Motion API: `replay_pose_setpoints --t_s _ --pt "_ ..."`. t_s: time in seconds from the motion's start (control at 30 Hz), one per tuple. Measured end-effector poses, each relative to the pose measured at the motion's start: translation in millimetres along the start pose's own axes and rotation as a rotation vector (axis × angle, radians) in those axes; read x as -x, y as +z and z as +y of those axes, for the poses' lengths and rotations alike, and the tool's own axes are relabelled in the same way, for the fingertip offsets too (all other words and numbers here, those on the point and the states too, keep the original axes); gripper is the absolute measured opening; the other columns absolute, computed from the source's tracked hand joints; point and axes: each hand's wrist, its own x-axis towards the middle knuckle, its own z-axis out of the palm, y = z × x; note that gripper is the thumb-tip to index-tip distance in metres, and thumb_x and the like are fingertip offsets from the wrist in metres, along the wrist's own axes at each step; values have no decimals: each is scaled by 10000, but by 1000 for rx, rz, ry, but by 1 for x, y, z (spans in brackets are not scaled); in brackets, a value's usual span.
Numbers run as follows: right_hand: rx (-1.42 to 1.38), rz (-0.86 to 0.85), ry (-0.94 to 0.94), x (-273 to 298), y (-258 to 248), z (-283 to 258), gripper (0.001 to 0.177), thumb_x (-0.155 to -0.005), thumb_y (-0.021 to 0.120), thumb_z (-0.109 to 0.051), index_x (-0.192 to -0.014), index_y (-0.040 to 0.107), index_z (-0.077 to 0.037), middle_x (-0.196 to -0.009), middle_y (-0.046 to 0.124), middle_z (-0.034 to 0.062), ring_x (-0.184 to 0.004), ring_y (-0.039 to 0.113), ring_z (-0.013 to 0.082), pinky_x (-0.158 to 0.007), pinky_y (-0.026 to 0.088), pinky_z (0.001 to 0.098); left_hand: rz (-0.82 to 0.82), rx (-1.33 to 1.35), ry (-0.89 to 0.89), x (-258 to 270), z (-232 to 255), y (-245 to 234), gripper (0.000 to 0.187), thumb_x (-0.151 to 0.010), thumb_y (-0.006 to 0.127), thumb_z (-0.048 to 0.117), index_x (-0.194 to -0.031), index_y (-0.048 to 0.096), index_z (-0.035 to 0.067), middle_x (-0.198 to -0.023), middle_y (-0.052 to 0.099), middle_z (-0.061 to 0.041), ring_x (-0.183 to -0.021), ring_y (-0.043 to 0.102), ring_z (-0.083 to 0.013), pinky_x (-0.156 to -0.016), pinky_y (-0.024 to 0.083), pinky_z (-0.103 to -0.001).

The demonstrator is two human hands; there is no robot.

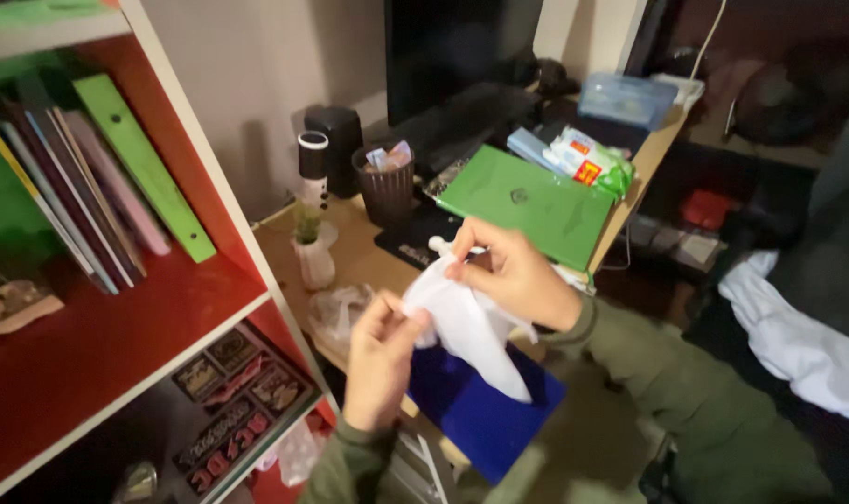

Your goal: The person wipes a notebook with a cloth, places a small wooden box and various books and folders into a shelf, and wipes a blue case with a cloth.

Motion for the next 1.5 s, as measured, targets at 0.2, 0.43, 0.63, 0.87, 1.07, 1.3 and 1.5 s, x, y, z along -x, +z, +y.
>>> replay_pose_setpoints --t_s 0.2,0.43,0.63,0.87,1.07,1.3,1.5 --pt "59 44 231 15 -7 -24 152 -764 619 -31 -865 506 -20 -794 575 30 -678 563 76 -552 463 201 107 41 63 4 49 12 81 -885 468 79 -918 530 36 -790 564 -14 -671 497 -54 -597 402 -192" --pt "311 380 161 93 -2 -1 202 -796 556 -59 -994 519 -34 -954 562 37 -892 516 91 -793 416 250 -231 -1225 611 7 32 1 153 -782 504 50 -913 579 27 -1068 586 -157 -1038 548 -343 -920 418 -397" --pt "398 238 350 154 48 5 1154 -425 825 -307 -1294 132 5 -1270 211 186 -1210 239 303 -973 231 367 -348 -1394 493 14 -14 4 225 -705 537 -1 -925 585 -1 -1086 558 -195 -1087 462 -366 -938 326 -447" --pt "457 359 286 169 63 31 1401 -301 873 -393 -1290 -19 42 -1276 157 222 -1230 159 346 -1005 150 419 -475 -1239 409 52 -41 27 349 -632 514 -49 -976 568 -62 -1076 552 -224 -1052 515 -340 -937 374 -389" --pt "510 397 190 173 69 56 1357 -340 849 -367 -1289 -38 23 -1260 131 236 -1229 161 343 -1015 139 423 -689 -871 310 70 -29 36 358 -656 521 -73 -996 607 -1 -1026 613 -163 -1054 583 -285 -936 439 -349" --pt "227 413 263 181 70 50 1411 -382 859 -400 -1298 -134 7 -1324 124 234 -1262 164 331 -1018 138 417 -152 -1193 427 -8 14 22 367 -675 475 -98 -1007 577 20 -995 606 -153 -963 593 -291 -820 468 -349" --pt "162 474 179 200 76 76 1399 -397 850 -390 -1312 -140 -14 -1336 116 247 -1270 163 339 -1026 132 425 -569 -1531 443 21 -32 52 316 -674 530 24 -979 557 -49 -936 550 -193 -854 553 -349 -841 427 -414"
